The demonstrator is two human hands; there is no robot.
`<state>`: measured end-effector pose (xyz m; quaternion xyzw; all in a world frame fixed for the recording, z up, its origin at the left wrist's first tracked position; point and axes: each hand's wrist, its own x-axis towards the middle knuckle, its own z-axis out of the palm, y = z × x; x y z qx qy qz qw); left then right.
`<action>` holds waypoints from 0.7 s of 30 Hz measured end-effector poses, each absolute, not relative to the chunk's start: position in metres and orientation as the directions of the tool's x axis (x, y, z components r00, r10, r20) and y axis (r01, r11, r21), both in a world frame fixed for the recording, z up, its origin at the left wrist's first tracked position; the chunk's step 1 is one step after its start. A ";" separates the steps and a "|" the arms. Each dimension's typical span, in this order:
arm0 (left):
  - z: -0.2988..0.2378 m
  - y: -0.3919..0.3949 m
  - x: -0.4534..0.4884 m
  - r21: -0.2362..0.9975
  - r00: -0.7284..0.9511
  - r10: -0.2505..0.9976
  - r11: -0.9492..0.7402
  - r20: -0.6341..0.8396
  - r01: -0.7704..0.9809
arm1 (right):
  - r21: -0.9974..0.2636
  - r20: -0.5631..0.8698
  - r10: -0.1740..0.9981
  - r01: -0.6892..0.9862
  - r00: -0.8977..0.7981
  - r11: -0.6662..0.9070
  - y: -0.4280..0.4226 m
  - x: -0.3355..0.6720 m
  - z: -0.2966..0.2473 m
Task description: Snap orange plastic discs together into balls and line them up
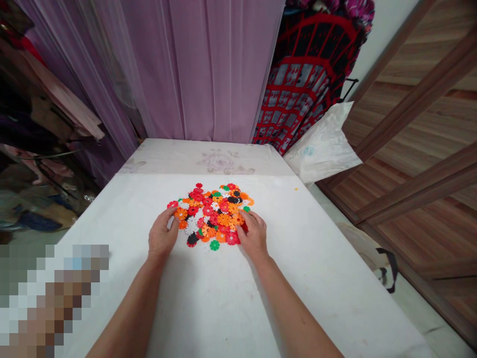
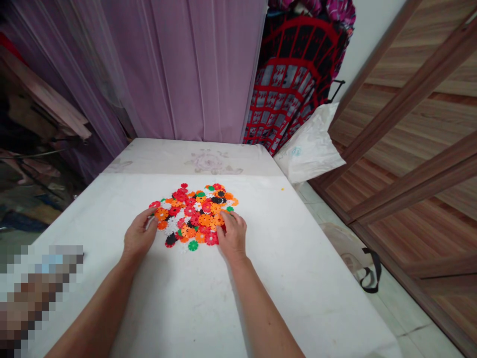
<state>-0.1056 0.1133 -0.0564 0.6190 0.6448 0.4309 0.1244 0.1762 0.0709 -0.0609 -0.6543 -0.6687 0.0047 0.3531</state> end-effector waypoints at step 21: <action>-0.057 0.116 -0.108 0.694 -0.208 0.909 -0.113 0.360 0.711 | -0.765 0.102 0.905 0.614 0.414 -0.195 0.045 0.263 -0.053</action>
